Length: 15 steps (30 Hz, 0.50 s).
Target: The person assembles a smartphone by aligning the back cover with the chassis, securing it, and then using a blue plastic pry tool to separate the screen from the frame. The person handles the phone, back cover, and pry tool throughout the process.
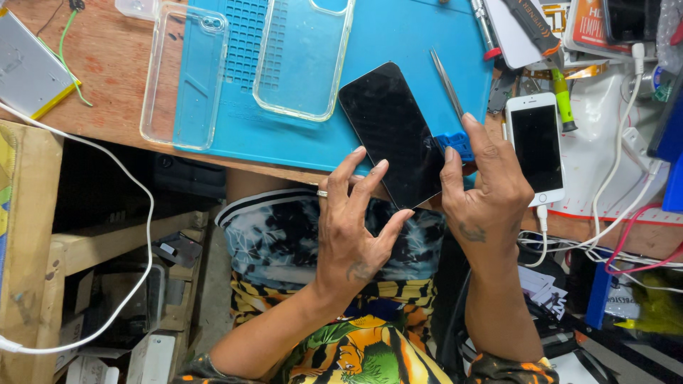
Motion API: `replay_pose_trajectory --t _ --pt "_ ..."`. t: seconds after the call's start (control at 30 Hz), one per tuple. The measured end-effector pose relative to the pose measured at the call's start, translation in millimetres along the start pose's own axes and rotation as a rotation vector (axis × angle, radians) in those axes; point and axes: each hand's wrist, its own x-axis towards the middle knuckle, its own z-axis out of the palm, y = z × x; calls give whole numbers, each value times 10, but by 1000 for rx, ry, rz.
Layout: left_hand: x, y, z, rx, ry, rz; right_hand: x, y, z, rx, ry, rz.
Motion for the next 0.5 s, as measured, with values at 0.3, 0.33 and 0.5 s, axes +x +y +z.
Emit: replay_pose_trajectory --t 0.3,0.33,0.5 --pt "5 16 -9 -2 -3 -12 11 -8 -11 -28 -23 10" --pt "7 19 -7 -3 -1 -10 18 -5 -18 -10 -33 39" --pt "-5 22 4 6 0 -9 63 22 -85 87 -84 162"
